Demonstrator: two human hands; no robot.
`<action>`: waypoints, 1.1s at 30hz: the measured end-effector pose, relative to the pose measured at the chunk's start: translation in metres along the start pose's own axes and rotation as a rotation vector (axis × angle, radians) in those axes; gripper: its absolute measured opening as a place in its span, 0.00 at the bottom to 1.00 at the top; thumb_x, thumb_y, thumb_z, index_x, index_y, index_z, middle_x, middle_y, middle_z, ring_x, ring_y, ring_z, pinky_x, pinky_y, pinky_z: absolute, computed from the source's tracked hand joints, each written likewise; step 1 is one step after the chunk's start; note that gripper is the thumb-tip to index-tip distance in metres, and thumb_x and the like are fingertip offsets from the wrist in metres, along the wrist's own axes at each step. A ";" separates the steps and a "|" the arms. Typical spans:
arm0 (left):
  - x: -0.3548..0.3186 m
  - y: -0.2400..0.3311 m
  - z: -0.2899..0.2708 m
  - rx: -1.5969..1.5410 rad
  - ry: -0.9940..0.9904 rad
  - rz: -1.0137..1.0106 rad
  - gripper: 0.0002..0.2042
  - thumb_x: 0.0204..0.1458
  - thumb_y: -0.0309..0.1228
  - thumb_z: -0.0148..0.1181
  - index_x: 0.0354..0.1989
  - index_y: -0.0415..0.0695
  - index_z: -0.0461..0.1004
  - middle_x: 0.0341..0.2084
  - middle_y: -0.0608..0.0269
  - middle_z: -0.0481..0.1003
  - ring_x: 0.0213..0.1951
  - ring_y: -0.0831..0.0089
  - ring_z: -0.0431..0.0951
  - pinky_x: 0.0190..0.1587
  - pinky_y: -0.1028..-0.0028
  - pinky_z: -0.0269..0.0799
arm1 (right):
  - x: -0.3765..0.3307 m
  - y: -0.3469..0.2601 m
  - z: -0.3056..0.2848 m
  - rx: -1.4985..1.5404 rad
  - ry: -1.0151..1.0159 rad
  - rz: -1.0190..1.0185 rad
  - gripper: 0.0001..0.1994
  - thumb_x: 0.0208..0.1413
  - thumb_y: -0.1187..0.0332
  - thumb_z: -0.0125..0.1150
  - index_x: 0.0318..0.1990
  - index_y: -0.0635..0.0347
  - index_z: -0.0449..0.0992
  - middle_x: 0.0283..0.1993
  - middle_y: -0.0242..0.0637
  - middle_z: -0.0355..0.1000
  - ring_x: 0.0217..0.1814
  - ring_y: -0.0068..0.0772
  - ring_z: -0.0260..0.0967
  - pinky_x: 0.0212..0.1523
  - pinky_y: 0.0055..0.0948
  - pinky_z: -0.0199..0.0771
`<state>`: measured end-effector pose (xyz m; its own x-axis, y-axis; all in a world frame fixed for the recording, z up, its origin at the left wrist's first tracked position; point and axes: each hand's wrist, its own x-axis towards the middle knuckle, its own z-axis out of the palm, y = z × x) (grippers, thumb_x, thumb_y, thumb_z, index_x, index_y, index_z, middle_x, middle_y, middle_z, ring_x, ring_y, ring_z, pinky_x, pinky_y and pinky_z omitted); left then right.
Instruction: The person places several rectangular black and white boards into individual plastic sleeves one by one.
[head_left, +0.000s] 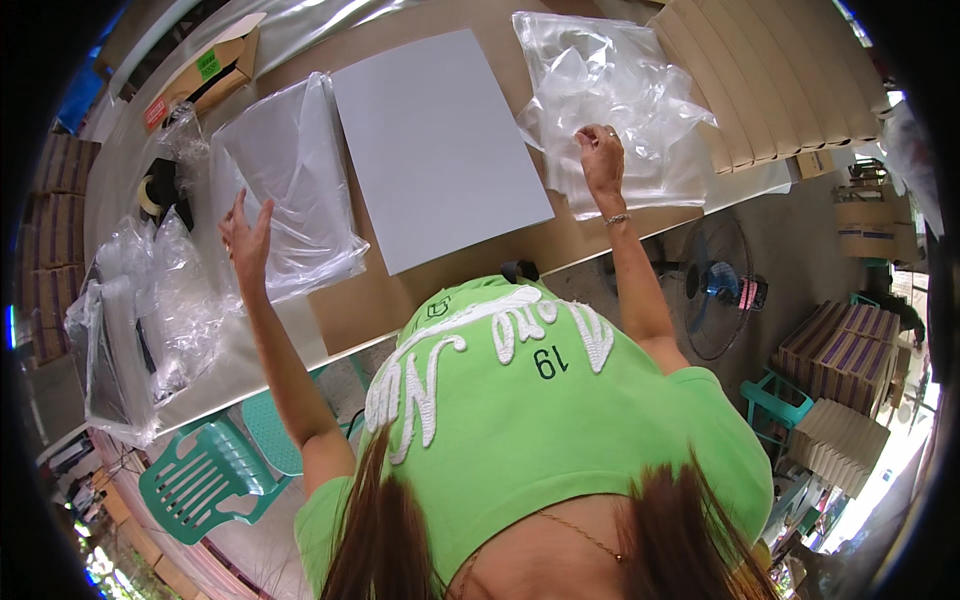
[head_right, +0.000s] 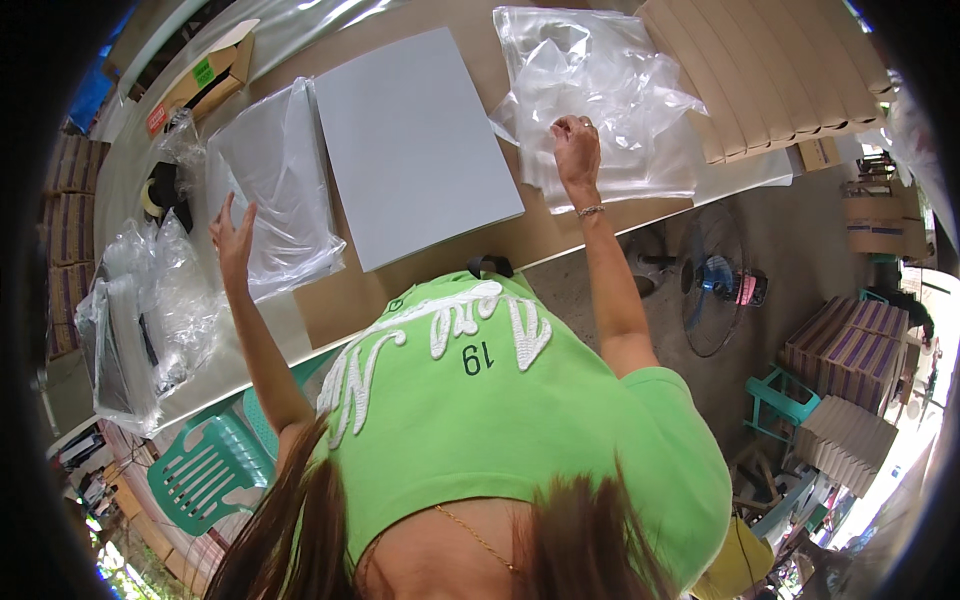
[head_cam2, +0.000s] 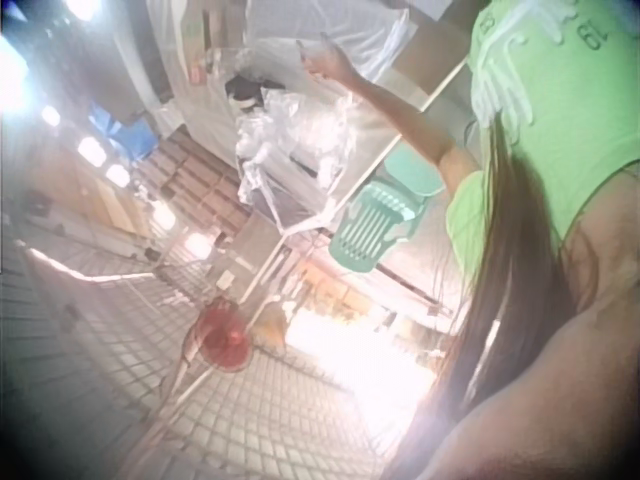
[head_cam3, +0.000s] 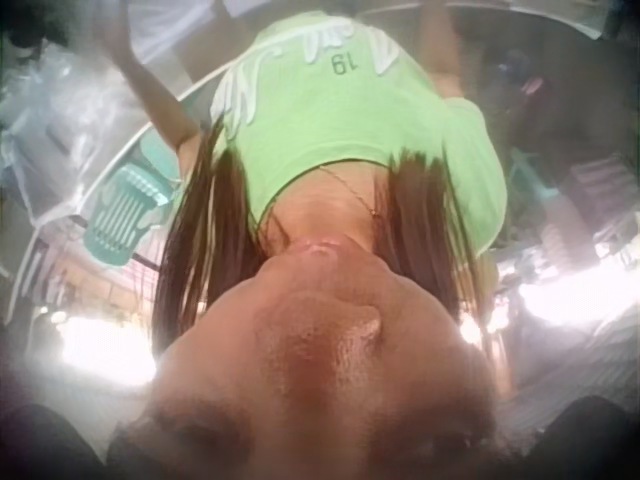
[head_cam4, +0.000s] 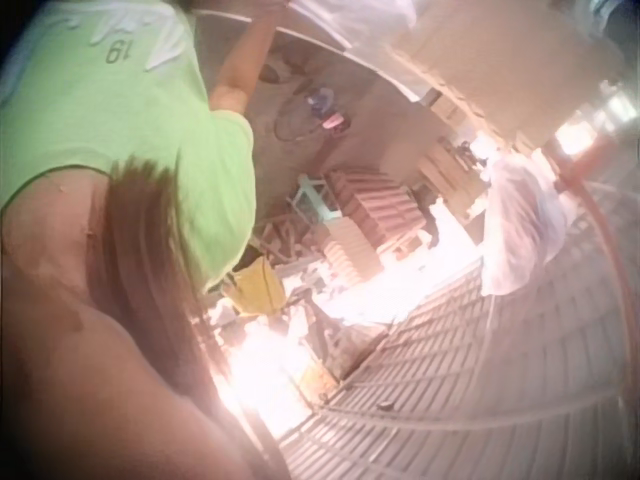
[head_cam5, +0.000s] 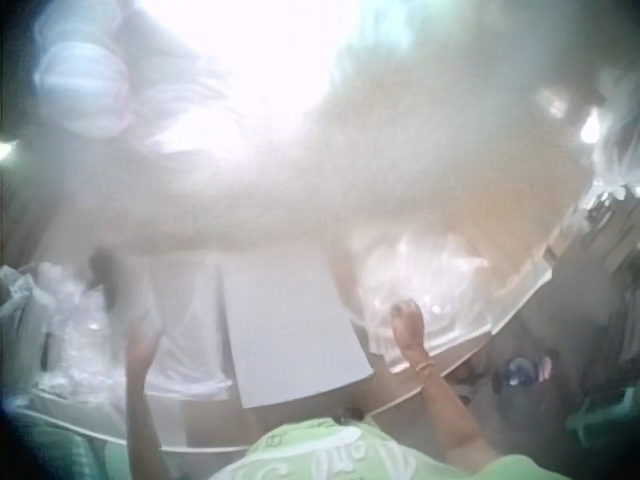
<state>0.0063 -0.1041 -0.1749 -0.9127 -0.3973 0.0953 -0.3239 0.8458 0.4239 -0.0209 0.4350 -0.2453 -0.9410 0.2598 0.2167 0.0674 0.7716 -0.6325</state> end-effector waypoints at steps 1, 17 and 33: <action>0.001 0.017 0.001 -0.041 0.015 0.063 0.29 0.46 0.50 0.57 0.57 0.57 0.63 0.55 0.52 0.57 0.57 0.53 0.56 0.56 0.56 0.53 | 0.002 -0.006 0.000 -0.046 0.063 -0.079 0.14 0.43 0.65 0.64 0.38 0.56 0.73 0.39 0.38 0.69 0.43 0.43 0.65 0.46 0.37 0.63; -0.074 0.171 0.040 -0.397 -0.509 0.367 0.26 0.50 0.47 0.55 0.57 0.53 0.62 0.53 0.52 0.59 0.56 0.61 0.59 0.51 0.69 0.61 | 0.016 -0.045 -0.026 -0.393 0.510 -0.100 0.11 0.39 0.65 0.67 0.33 0.49 0.77 0.53 0.34 0.58 0.54 0.43 0.56 0.52 0.46 0.56; -0.099 0.248 -0.038 -0.901 -0.175 0.816 0.36 0.40 0.36 0.68 0.59 0.44 0.57 0.55 0.50 0.60 0.55 0.59 0.62 0.55 0.64 0.60 | 0.040 -0.184 -0.173 0.455 -0.742 -0.255 0.09 0.59 0.71 0.46 0.42 0.68 0.69 0.31 0.38 0.72 0.22 0.22 0.69 0.24 0.20 0.70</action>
<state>0.0262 0.1319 -0.0444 -0.8107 0.2450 0.5317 0.5826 0.2483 0.7739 -0.0141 0.4036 0.0082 -0.8920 -0.4498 -0.0450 -0.1614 0.4098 -0.8978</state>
